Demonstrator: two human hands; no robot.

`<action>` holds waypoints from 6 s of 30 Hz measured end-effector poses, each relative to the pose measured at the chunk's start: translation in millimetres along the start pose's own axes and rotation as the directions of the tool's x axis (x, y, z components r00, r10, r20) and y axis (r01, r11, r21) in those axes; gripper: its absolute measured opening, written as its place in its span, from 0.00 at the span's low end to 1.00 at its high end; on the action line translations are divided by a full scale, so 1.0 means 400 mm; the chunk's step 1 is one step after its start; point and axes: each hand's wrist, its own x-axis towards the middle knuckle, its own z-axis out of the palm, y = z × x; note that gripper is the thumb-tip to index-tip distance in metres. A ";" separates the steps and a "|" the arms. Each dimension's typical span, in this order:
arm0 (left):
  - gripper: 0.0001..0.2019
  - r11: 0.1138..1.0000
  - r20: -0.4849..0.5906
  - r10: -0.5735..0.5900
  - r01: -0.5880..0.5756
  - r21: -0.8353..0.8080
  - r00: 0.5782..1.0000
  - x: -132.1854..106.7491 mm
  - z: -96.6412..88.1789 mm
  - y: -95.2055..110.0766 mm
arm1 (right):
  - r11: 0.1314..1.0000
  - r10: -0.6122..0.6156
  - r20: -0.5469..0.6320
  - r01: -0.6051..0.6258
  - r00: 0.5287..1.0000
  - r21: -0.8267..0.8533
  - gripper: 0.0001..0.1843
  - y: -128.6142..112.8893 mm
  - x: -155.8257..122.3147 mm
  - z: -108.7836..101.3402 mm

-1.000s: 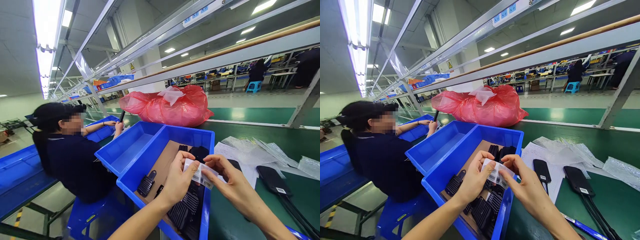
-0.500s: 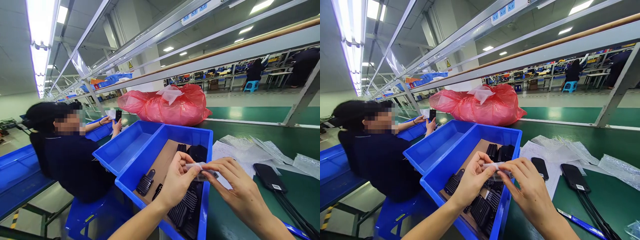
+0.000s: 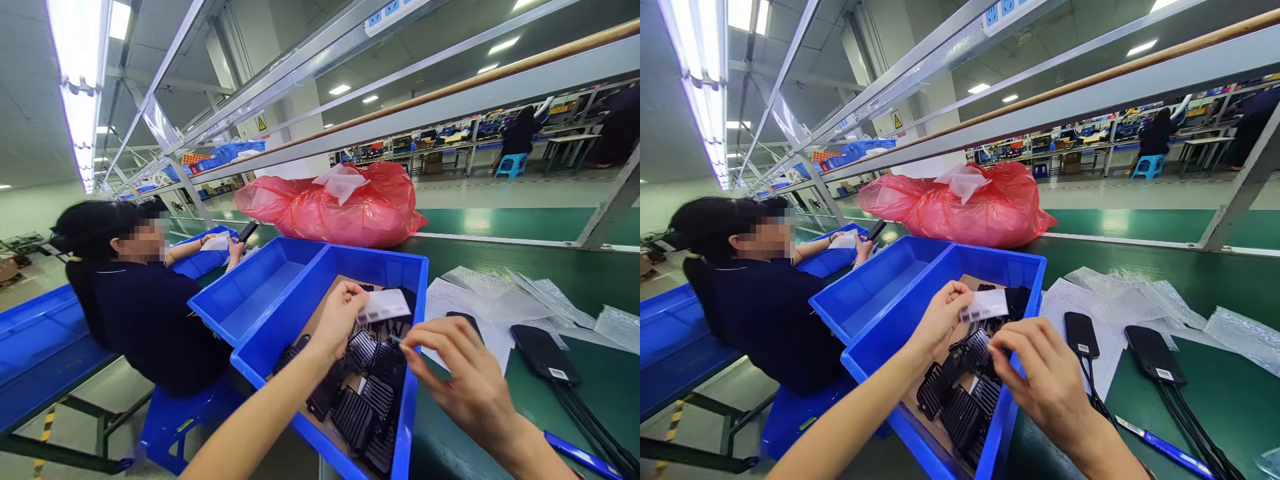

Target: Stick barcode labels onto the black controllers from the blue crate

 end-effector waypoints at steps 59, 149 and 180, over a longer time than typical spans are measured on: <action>0.11 0.239 0.144 0.759 -0.478 0.845 0.634 -0.324 0.076 -0.120 | -0.171 0.321 0.625 -0.605 0.712 0.777 0.68 0.058 -0.002 0.044; 0.30 0.999 0.115 -0.022 0.018 0.032 0.993 -0.226 -0.037 -0.030 | 0.484 0.865 0.353 -0.405 0.357 -0.776 0.24 0.295 -0.277 0.184; 0.26 0.950 0.167 0.001 0.051 -0.309 0.986 -0.222 -0.025 -0.029 | 0.499 0.598 0.430 -0.734 0.676 0.461 0.24 0.002 -0.002 -0.014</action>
